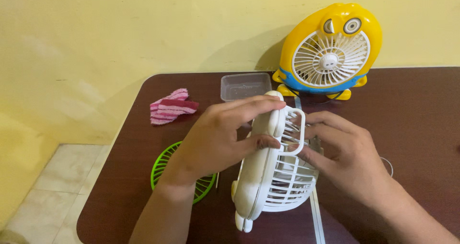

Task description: The person uses a screwdriver to remove screws from the back and side of a white electric fan. They detach the rear grille and set it aside, exposing the fan blades and motor housing. The person continues unscrewing fasteners and places them into a small plastic container.

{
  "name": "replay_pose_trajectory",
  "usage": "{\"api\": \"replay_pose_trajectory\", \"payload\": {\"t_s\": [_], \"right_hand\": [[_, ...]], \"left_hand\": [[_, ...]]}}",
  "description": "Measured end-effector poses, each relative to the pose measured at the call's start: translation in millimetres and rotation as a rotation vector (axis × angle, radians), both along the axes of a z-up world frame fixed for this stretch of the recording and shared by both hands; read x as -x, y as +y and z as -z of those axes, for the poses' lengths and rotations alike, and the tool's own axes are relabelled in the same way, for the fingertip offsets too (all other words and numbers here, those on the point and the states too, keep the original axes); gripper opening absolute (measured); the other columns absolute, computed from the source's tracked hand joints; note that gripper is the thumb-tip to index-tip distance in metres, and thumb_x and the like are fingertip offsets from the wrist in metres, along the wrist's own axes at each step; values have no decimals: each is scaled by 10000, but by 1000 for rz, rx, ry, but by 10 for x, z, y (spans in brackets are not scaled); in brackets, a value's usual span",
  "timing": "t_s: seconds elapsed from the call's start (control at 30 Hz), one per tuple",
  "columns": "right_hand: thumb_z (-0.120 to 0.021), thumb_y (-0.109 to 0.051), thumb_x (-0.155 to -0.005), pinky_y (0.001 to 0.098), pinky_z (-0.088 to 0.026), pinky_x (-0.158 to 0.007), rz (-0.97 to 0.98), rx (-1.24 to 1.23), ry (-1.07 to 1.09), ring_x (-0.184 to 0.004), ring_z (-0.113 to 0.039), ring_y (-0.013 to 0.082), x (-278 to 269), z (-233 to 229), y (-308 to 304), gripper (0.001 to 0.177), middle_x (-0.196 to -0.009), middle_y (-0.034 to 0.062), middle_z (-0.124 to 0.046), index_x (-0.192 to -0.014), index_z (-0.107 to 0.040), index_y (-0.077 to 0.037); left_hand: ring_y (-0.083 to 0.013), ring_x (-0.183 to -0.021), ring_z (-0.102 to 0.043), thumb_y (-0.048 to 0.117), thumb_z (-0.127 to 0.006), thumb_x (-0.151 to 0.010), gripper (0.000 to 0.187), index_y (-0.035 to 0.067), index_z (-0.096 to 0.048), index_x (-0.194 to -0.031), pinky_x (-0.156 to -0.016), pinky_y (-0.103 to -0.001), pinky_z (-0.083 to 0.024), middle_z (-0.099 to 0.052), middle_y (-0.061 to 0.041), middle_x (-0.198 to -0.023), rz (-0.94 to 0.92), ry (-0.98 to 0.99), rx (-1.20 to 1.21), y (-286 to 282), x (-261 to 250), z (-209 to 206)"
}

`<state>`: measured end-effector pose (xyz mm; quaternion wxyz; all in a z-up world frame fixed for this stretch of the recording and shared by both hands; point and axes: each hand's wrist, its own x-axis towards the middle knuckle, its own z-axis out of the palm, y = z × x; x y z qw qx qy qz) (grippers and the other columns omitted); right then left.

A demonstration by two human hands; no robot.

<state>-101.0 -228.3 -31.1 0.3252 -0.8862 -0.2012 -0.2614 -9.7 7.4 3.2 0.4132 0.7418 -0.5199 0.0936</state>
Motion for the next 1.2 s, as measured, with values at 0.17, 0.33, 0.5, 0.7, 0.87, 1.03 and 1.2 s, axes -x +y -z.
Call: {"api": "replay_pose_trajectory", "payload": {"t_s": [0.17, 0.33, 0.5, 0.7, 0.87, 1.03, 1.2], "right_hand": [[-811, -68, -718, 288, -586, -660, 175, 64, -61, -770, -729, 201, 77, 113, 74, 301, -1233, 106, -737, -1016, -774, -67], [-799, -109, -794, 260, -571, -602, 217, 7, 79, -665, -739, 108, 74, 51, -23, 248, -1174, 59, -781, -1041, -797, -83], [-686, -87, -951, 276, -605, -796, 196, -128, 131, -872, -783, 150, -31, -59, -227, 157, -1046, 53, -808, -1076, -770, -44], [-660, -83, -925, 370, -492, -1049, -19, -55, -18, -1263, -635, 265, -303, 62, -228, 390, -1345, 172, -659, -1303, -603, -4], [-645, -101, -918, 378, -518, -990, 17, -119, 148, -1179, -683, 263, -358, 118, -219, 392, -1267, 124, -691, -1303, -611, -35], [-645, -116, -931, 396, -504, -987, -4, -49, 97, -1181, -651, 299, -405, 105, -262, 363, -1248, 133, -676, -1283, -626, -32], [-659, -159, -886, 415, -497, -955, 96, -22, 52, -1122, -643, 325, -353, 96, -233, 356, -1179, 135, -674, -1217, -645, -29]], "left_hand": [[-436, -1276, -587, 573, -765, -853, 963, 21, -368, -1535, -968, -479, -519, -461, -267, -1553, -278, 76, -303, -45, 378, -27], [-376, -1224, -636, 472, -743, -835, 926, 48, -361, -1563, -977, -421, -519, -561, -204, -1492, -318, 238, -330, -81, 393, -32], [-335, -1238, -665, 393, -798, -786, 929, 14, -408, -1539, -1029, -383, -521, -631, -227, -1396, -90, 203, -227, 21, 74, 17], [-274, -1247, -685, 415, -805, -829, 900, 46, -440, -1563, -1067, -359, -540, -690, -187, -1371, 367, 472, -180, 47, -356, 53], [-241, -1159, -729, 439, -792, -831, 731, 65, -570, -1419, -977, -346, -562, -740, -136, -1259, 101, 331, -233, 158, -192, -17], [-264, -997, -737, 421, -779, -773, 671, 138, -589, -1352, -833, -373, -568, -738, -108, -1131, -250, 315, -509, 228, -34, -156], [-317, -810, -785, 333, -723, -837, 614, 246, -572, -1426, -731, -416, -650, -806, -81, -1044, -311, 600, -572, 177, -110, -193]]}}
